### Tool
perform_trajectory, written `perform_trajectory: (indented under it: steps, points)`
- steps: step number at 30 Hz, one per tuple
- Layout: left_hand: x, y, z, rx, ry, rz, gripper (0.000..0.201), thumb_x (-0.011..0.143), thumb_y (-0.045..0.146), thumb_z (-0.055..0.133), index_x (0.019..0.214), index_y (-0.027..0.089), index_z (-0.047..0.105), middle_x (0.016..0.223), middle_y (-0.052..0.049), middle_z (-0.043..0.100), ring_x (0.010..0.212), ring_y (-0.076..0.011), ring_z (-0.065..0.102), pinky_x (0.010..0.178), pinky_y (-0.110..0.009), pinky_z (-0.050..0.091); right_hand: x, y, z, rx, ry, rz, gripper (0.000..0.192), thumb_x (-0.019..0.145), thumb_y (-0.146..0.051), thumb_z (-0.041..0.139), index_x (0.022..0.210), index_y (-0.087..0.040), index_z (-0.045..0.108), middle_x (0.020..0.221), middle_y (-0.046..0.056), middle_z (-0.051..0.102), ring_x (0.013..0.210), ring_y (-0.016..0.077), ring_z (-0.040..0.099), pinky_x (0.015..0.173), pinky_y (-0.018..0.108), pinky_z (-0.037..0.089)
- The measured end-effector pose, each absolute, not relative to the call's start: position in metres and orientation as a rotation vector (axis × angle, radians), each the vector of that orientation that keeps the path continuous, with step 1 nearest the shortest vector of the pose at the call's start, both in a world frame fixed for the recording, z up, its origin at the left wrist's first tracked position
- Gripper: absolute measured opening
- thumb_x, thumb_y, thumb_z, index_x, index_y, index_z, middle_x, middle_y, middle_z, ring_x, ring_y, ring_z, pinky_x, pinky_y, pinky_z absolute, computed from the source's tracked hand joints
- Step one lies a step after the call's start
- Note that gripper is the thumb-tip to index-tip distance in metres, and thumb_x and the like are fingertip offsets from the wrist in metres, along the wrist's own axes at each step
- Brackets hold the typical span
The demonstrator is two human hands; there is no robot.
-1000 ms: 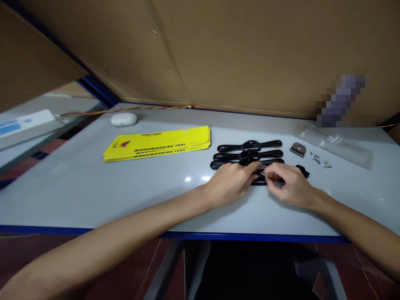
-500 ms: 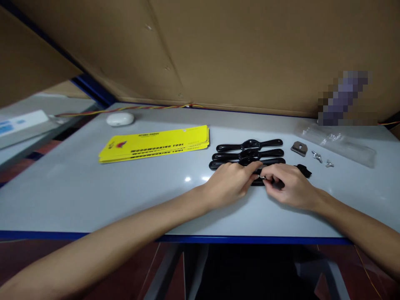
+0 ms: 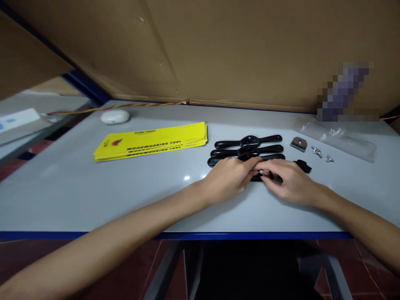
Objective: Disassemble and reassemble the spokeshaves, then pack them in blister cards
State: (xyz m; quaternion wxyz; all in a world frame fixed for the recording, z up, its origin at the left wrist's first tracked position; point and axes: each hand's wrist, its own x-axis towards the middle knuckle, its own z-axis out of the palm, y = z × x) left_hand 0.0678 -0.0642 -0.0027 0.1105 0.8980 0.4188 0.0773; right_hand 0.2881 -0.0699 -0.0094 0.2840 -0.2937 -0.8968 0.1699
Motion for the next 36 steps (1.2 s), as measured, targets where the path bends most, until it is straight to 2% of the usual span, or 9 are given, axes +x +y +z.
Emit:
perform_trajectory:
  steps: [5, 10, 17, 21, 25, 28, 32, 36]
  points:
    - [0.0685, -0.0625, -0.0005, 2.619, 1.232, 0.192, 0.036, 0.105, 0.022, 0.047, 0.135, 0.014, 0.064, 0.094, -0.011, 0.08, 0.073, -0.0265, 0.075, 0.063, -0.033, 0.051, 0.2891, -0.068, -0.0098, -0.862, -2.341, 0.49, 0.02, 0.094, -0.017, 0.062, 0.112, -0.018, 0.072, 0.08, -0.001, 0.063, 0.067, 0.0124, 0.053, 0.062, 0.028, 0.043]
    - [0.0691, -0.061, 0.0014, 2.638, 1.225, 0.193, 0.037, 0.104, 0.021, 0.048, 0.137, 0.015, 0.064, 0.092, -0.011, 0.08, 0.073, -0.0263, 0.075, 0.061, -0.032, 0.047, 0.2885, -0.0668, -0.0124, -0.923, -2.279, 0.471, 0.007, 0.089, -0.02, 0.072, 0.095, -0.019, 0.069, 0.076, -0.004, 0.056, 0.063, 0.0105, 0.05, 0.06, 0.026, 0.041]
    - [0.0693, -0.0611, 0.0035, 2.634, 1.21, 0.177, 0.04, 0.104, 0.022, 0.045, 0.139, 0.015, 0.063, 0.085, -0.01, 0.078, 0.069, -0.0265, 0.072, 0.058, -0.032, 0.044, 0.286, -0.0662, -0.0144, -0.932, -2.25, 0.352, 0.02, 0.089, -0.019, 0.074, 0.08, -0.02, 0.056, 0.075, -0.004, 0.055, 0.062, 0.0102, 0.047, 0.059, 0.026, 0.04]
    - [0.0684, -0.0605, 0.0006, 2.638, 1.192, 0.205, 0.044, 0.104, 0.023, 0.043, 0.143, 0.012, 0.061, 0.081, -0.011, 0.076, 0.067, -0.0264, 0.071, 0.059, -0.033, 0.045, 0.2885, -0.0666, -0.0136, -0.861, -2.311, 0.317, 0.024, 0.093, -0.02, 0.071, 0.073, -0.019, 0.057, 0.075, -0.002, 0.055, 0.062, 0.0106, 0.049, 0.06, 0.027, 0.041]
    - [0.0671, -0.0602, -0.0019, 2.641, 1.167, 0.253, 0.045, 0.104, 0.025, 0.041, 0.143, 0.011, 0.06, 0.081, -0.011, 0.076, 0.065, -0.0264, 0.071, 0.06, -0.034, 0.048, 0.2901, -0.0686, -0.0126, -0.783, -2.414, 0.325, 0.017, 0.097, -0.021, 0.063, 0.082, -0.018, 0.07, 0.081, 0.002, 0.063, 0.067, 0.013, 0.055, 0.065, 0.029, 0.046]
    - [0.0656, -0.0604, -0.0025, 2.654, 1.132, 0.295, 0.046, 0.103, 0.026, 0.041, 0.142, 0.011, 0.061, 0.082, -0.011, 0.076, 0.064, -0.0257, 0.07, 0.06, -0.034, 0.049, 0.2902, -0.069, -0.0124, -0.712, -2.471, 0.283, 0.019, 0.099, -0.019, 0.059, 0.091, -0.017, 0.076, 0.081, 0.004, 0.065, 0.071, 0.0156, 0.058, 0.069, 0.032, 0.048]
    - [0.0639, -0.0604, -0.0015, 2.675, 1.1, 0.313, 0.047, 0.1, 0.024, 0.042, 0.141, 0.011, 0.061, 0.079, -0.009, 0.076, 0.062, -0.0237, 0.069, 0.058, -0.033, 0.048, 0.2915, -0.0687, -0.0116, -0.712, -2.46, 0.317, 0.022, 0.099, -0.016, 0.055, 0.103, -0.016, 0.077, 0.081, 0.004, 0.065, 0.07, 0.0157, 0.057, 0.066, 0.032, 0.048]
    - [0.0635, -0.0602, 0.0012, 2.701, 1.088, 0.304, 0.049, 0.099, 0.022, 0.043, 0.142, 0.01, 0.06, 0.075, -0.008, 0.074, 0.061, -0.0233, 0.068, 0.055, -0.031, 0.045, 0.2935, -0.0688, -0.0098, -0.728, -2.442, 0.365, 0.028, 0.097, -0.011, 0.052, 0.108, -0.018, 0.076, 0.083, 0.003, 0.066, 0.069, 0.0149, 0.057, 0.063, 0.031, 0.047]
